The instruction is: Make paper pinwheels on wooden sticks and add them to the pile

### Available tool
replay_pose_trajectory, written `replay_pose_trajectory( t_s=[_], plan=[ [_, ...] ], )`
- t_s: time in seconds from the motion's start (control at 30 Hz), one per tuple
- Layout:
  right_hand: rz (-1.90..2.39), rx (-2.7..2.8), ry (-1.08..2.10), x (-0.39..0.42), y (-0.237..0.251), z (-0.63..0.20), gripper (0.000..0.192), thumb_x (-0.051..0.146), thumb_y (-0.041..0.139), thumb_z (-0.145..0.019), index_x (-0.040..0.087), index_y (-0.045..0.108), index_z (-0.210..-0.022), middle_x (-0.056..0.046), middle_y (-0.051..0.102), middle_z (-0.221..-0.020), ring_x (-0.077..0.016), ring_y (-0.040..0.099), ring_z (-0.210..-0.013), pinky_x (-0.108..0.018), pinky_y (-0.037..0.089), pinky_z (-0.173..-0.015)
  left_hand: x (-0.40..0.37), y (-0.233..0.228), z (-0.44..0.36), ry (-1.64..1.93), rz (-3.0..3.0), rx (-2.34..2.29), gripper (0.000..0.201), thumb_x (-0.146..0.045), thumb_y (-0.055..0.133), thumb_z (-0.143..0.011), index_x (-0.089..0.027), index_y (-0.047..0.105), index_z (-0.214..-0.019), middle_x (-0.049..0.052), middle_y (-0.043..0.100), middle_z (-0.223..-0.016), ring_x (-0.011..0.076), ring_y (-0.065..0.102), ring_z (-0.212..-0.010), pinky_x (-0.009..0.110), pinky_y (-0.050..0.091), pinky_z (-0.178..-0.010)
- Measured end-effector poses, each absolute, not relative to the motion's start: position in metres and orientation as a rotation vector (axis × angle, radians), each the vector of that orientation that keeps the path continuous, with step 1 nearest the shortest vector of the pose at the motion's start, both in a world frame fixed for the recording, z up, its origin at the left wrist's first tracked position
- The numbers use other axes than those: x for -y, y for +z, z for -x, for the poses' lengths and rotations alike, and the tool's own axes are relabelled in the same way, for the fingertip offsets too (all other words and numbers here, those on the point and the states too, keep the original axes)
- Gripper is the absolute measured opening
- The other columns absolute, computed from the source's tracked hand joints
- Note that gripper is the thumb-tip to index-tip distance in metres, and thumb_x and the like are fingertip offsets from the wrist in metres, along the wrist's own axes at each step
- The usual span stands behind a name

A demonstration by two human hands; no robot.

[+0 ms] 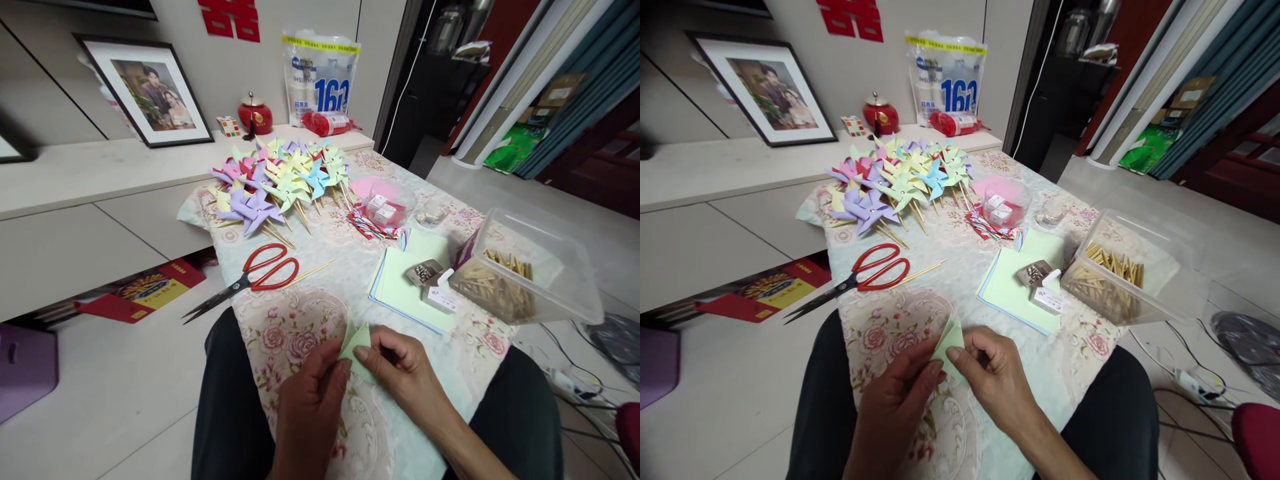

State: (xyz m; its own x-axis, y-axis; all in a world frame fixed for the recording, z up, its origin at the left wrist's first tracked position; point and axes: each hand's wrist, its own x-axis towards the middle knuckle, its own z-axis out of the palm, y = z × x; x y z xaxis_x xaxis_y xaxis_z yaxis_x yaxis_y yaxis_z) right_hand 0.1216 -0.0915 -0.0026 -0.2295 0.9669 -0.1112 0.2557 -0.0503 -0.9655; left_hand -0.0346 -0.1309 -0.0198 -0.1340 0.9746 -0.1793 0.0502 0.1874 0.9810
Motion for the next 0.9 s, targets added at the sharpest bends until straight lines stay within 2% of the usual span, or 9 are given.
replay_pose_trajectory(
  t_s=[0.17, 0.27, 0.37, 0.43, 0.5, 0.57, 0.7, 0.83, 0.9],
  plan=[
    [1.298, 1.549, 1.297, 0.091, -0.004, -0.124, 0.032, 0.039, 0.067, -0.087, 0.019, 0.056, -0.065, 0.002, 0.048, -0.07, -0.0133, 0.043, -0.067, -0.027, 0.035, -0.061, 0.132, -0.021, 0.036, 1.112, -0.947, -1.413, 0.027, -0.039, 0.068, -0.084, -0.026, 0.073, -0.107, 0.004, 0.078, -0.103, 0.0226, 0.073, -0.09, 0.032, 0.057, -0.082],
    [1.31, 1.423, 1.346, 0.091, -0.005, -0.127, 0.018, 0.037, 0.075, -0.081, 0.021, 0.067, -0.087, 0.001, 0.055, -0.081, -0.015, 0.051, -0.075, -0.028, 0.041, -0.067, 0.132, -0.021, 0.039, 1.07, -0.862, -1.371, 0.031, -0.043, 0.068, -0.084, -0.025, 0.072, -0.109, 0.005, 0.078, -0.101, 0.0222, 0.072, -0.087, 0.032, 0.057, -0.081],
    [1.256, 1.206, 1.505, 0.091, -0.004, -0.128, 0.054, 0.032, 0.082, -0.074, 0.028, 0.06, -0.123, 0.0, 0.061, -0.097, -0.0159, 0.057, -0.085, -0.029, 0.045, -0.075, 0.131, -0.018, 0.04, 1.049, -0.808, -1.311, 0.036, -0.045, 0.069, -0.082, -0.024, 0.07, -0.111, 0.006, 0.077, -0.102, 0.0228, 0.072, -0.088, 0.033, 0.057, -0.082],
    [1.177, 1.12, 1.626, 0.091, -0.002, -0.127, 0.066, 0.03, 0.084, -0.071, 0.029, 0.056, -0.131, 0.0, 0.064, -0.099, -0.0151, 0.059, -0.085, -0.028, 0.047, -0.076, 0.13, -0.015, 0.041, 1.026, -0.801, -1.275, 0.039, -0.045, 0.07, -0.081, -0.023, 0.068, -0.113, 0.007, 0.077, -0.102, 0.0228, 0.072, -0.088, 0.034, 0.057, -0.083],
    [1.124, 1.076, 1.733, 0.09, 0.001, -0.126, 0.063, 0.03, 0.085, -0.07, 0.027, 0.059, -0.127, 0.001, 0.066, -0.092, -0.0136, 0.06, -0.08, -0.026, 0.047, -0.073, 0.129, -0.013, 0.042, 0.99, -0.803, -1.262, 0.041, -0.045, 0.07, -0.081, -0.022, 0.067, -0.114, 0.008, 0.078, -0.099, 0.0224, 0.072, -0.084, 0.034, 0.057, -0.081],
    [1.1, 1.065, 1.795, 0.089, 0.004, -0.125, 0.049, 0.031, 0.085, -0.071, 0.024, 0.065, -0.115, 0.001, 0.067, -0.085, -0.0124, 0.06, -0.075, -0.025, 0.046, -0.071, 0.13, -0.013, 0.042, 0.959, -0.817, -1.264, 0.041, -0.046, 0.07, -0.081, -0.022, 0.066, -0.114, 0.008, 0.078, -0.097, 0.0227, 0.072, -0.083, 0.034, 0.057, -0.08],
    [1.102, 1.131, 1.792, 0.087, 0.005, -0.124, 0.026, 0.037, 0.082, -0.076, 0.02, 0.069, -0.09, 0.002, 0.064, -0.075, -0.0099, 0.054, -0.067, -0.023, 0.041, -0.064, 0.132, -0.015, 0.045, 0.954, -0.929, -1.295, 0.039, -0.043, 0.067, -0.083, -0.024, 0.066, -0.117, 0.009, 0.077, -0.106, 0.025, 0.072, -0.096, 0.034, 0.056, -0.085],
    [1.248, 1.236, 1.668, 0.087, 0.004, -0.125, 0.03, 0.045, 0.079, -0.076, 0.017, 0.067, -0.077, 0.007, 0.045, -0.056, -0.0072, 0.034, -0.053, -0.022, 0.025, -0.051, 0.133, -0.014, 0.045, 0.96, -1.022, -1.349, 0.037, -0.039, 0.066, -0.083, -0.025, 0.067, -0.117, 0.008, 0.078, -0.105, 0.0249, 0.073, -0.095, 0.032, 0.057, -0.083],
    [1.304, 1.252, 1.627, 0.086, 0.004, -0.125, 0.032, 0.046, 0.079, -0.075, 0.017, 0.066, -0.073, 0.008, 0.038, -0.053, -0.0073, 0.029, -0.051, -0.023, 0.021, -0.049, 0.133, -0.012, 0.044, 0.969, -1.03, -1.359, 0.037, -0.037, 0.068, -0.081, -0.025, 0.068, -0.116, 0.007, 0.078, -0.103, 0.0247, 0.073, -0.093, 0.031, 0.058, -0.08]
  ],
)
